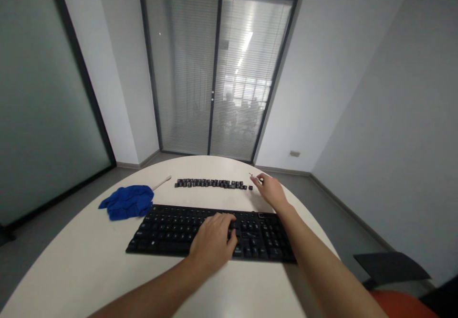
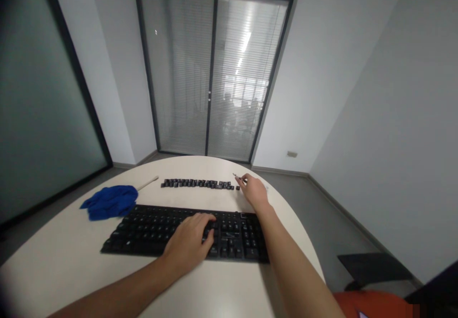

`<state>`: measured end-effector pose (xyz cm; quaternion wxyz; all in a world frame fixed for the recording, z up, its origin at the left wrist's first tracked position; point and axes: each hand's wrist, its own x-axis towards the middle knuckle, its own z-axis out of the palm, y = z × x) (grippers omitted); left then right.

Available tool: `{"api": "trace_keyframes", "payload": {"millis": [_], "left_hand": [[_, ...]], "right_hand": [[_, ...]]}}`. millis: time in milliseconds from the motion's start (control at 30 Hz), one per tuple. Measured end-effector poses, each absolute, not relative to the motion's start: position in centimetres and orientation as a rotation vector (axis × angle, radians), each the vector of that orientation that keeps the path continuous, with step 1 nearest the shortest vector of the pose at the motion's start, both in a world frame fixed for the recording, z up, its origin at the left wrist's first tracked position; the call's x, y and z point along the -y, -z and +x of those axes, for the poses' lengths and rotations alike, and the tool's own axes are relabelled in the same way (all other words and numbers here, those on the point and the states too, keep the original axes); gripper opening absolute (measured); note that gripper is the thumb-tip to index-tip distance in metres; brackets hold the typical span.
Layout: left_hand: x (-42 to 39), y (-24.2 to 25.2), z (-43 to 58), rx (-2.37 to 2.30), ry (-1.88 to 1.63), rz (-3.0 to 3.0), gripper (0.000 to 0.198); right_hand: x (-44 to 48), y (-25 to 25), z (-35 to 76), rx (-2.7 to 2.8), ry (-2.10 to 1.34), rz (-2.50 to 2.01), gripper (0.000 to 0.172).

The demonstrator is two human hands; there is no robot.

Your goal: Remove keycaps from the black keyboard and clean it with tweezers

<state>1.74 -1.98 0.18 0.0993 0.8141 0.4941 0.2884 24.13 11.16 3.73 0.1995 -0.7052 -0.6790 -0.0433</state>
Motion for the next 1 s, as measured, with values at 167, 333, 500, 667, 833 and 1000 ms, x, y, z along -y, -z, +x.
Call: {"api": "trace_keyframes", "payload": {"millis": [167, 333, 500, 667, 833, 1000], "left_hand": [[2.1, -0.3, 1.7, -1.477, -0.844, 2.410, 0.025], [2.1, -0.2, 1.7, -1.485, -0.840, 2.415, 0.026], [2.2, -0.3, 1.8, -1.485, -0.823, 2.414, 0.027], [2.1, -0.4, 1.8, -1.489, -0.821, 2.430, 0.027], [2.1, -0.2, 1.8, -1.479, -0.829, 2.428, 0.027], [2.0, -0.3, 1.8, -1.475, -0.827, 2.441, 0.026]], "right_hand": [[-7.5, -6.2, 24.4, 1.675, 0.042, -1.761, 0.050], [-4.2, -5.4, 25.3, 1.681, -0.238, -1.457, 0.050], [-2.7, -3.8, 25.9, 1.755, -0.220, -1.427, 0.058], [-3.2, -3.6, 25.7, 1.760, -0.217, -1.417, 0.051], [-3.9, -2.8, 25.9, 1.628, -0.266, -1.392, 0.039], [-3.9, -2.4, 26.3, 1.593, -0.286, -1.386, 0.044]]}}
